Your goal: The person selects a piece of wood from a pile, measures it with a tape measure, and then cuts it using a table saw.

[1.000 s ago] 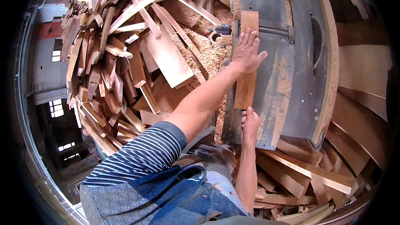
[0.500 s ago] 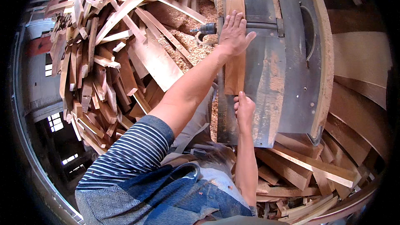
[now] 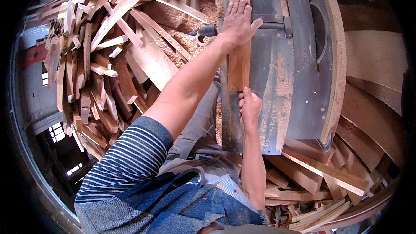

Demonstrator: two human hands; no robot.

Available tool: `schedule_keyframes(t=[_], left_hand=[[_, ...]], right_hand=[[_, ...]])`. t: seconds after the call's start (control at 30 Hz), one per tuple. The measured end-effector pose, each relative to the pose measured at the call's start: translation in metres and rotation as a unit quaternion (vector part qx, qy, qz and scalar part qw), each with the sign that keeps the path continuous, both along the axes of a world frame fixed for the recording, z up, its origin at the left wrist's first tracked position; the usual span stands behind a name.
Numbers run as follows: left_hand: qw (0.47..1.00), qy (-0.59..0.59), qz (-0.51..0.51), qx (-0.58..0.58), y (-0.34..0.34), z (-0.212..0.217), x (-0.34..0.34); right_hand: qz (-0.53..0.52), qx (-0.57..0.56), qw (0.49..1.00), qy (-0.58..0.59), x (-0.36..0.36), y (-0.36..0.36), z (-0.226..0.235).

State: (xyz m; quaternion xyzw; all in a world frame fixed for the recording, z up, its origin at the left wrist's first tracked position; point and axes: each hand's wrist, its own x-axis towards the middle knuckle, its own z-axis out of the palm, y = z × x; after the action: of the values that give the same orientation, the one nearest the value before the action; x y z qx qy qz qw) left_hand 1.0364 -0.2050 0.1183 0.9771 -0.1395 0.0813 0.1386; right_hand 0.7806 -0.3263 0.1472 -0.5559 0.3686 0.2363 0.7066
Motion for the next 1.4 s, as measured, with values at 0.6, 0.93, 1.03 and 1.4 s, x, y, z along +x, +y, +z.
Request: schedule_keyframes(t=[0.6,0.93,1.03,1.4], left_hand=[[0.999,-0.026,-0.017,0.014,0.008,-0.006,0.049],[0.999,-0.042,-0.01,0.005,0.011,-0.012,0.075],[0.999,-0.041,-0.008,0.012,0.011,-0.012,0.087],[0.999,-0.034,0.004,0.042,0.024,-0.018,0.165]], right_hand=[[-0.013,0.0,1.0,0.001,0.043,0.008,0.005],[-0.014,-0.002,1.0,-0.013,0.064,0.01,-0.001],[-0.019,-0.001,1.0,-0.017,0.076,0.009,0.0],[0.099,-0.186,0.971,-0.115,0.072,0.004,0.017]])
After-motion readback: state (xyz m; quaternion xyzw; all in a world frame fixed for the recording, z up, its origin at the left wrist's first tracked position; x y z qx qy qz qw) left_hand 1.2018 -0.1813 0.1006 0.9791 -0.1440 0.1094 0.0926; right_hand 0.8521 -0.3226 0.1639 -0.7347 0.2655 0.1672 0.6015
